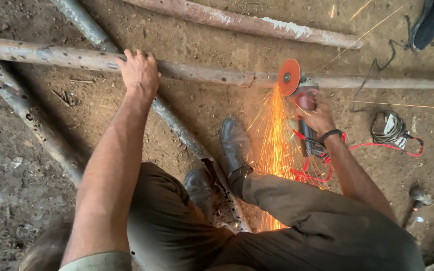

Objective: Using an angle grinder to cut or grind a long metal pipe on a dirt floor.

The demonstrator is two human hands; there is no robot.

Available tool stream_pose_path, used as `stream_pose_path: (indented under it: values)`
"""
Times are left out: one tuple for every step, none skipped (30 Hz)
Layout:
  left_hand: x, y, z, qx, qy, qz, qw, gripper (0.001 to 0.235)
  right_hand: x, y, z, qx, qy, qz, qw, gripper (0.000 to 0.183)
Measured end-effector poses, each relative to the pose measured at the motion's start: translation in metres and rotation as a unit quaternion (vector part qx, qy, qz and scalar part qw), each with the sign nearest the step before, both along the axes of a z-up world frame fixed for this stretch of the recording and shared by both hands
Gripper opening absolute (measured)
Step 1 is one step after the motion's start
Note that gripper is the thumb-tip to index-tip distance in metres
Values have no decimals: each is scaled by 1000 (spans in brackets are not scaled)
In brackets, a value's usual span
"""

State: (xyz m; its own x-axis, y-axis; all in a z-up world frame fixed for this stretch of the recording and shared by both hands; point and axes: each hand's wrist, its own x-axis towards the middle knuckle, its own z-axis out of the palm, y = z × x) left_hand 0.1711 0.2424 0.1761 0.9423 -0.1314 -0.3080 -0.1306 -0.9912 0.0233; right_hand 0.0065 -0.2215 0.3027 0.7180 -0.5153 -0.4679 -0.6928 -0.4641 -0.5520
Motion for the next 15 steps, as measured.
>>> stream_pose_path:
  values:
    - [1,0,2,0,1,0,1000,67,-1,-4,-3,0,1,0,1000,32]
    - [1,-1,3,0,14,2,1000,67,-2,-8,-7,-2,12,8,1000,33]
    - [1,0,5,2,28,3,1000,68,-5,-11,-11,-3,24,15,1000,35]
    - [2,0,2,2,30,2,1000,68,-3,-15,-13,-3,25,15,1000,35]
    - [3,0,-1,5,27,-2,1000,69,-3,-19,-16,-44,22,32,998,34]
    - [3,0,-4,7,24,-6,1000,69,-3,-23,-19,-84,18,50,995,33]
    - [2,1,-4,9,25,-9,1000,69,-5,-17,-15,-83,20,47,995,33]
    - [1,1,-3,2,22,-5,1000,69,-6,-11,-9,-81,9,45,996,33]
    - [2,1,-2,-6,16,0,1000,69,-5,-6,-3,-81,-4,44,996,32]
    - [1,1,-2,-5,16,-3,1000,69,-7,-6,-4,-81,-4,41,996,32]
    - [2,1,-2,-8,17,-1,1000,71,-7,-7,-4,-74,2,48,996,31]
    - [2,1,-2,-11,17,0,1000,72,-7,-7,-4,-68,8,54,996,31]
    - [3,2,-5,-10,14,-2,1000,72,-7,-9,-7,-68,6,52,996,31]
    - [4,2,-8,-6,32,-6,999,71,-6,-11,-9,-89,27,38,995,31]
    - [6,3,-10,1,49,-12,999,70,-8,-13,-12,-108,49,21,993,32]
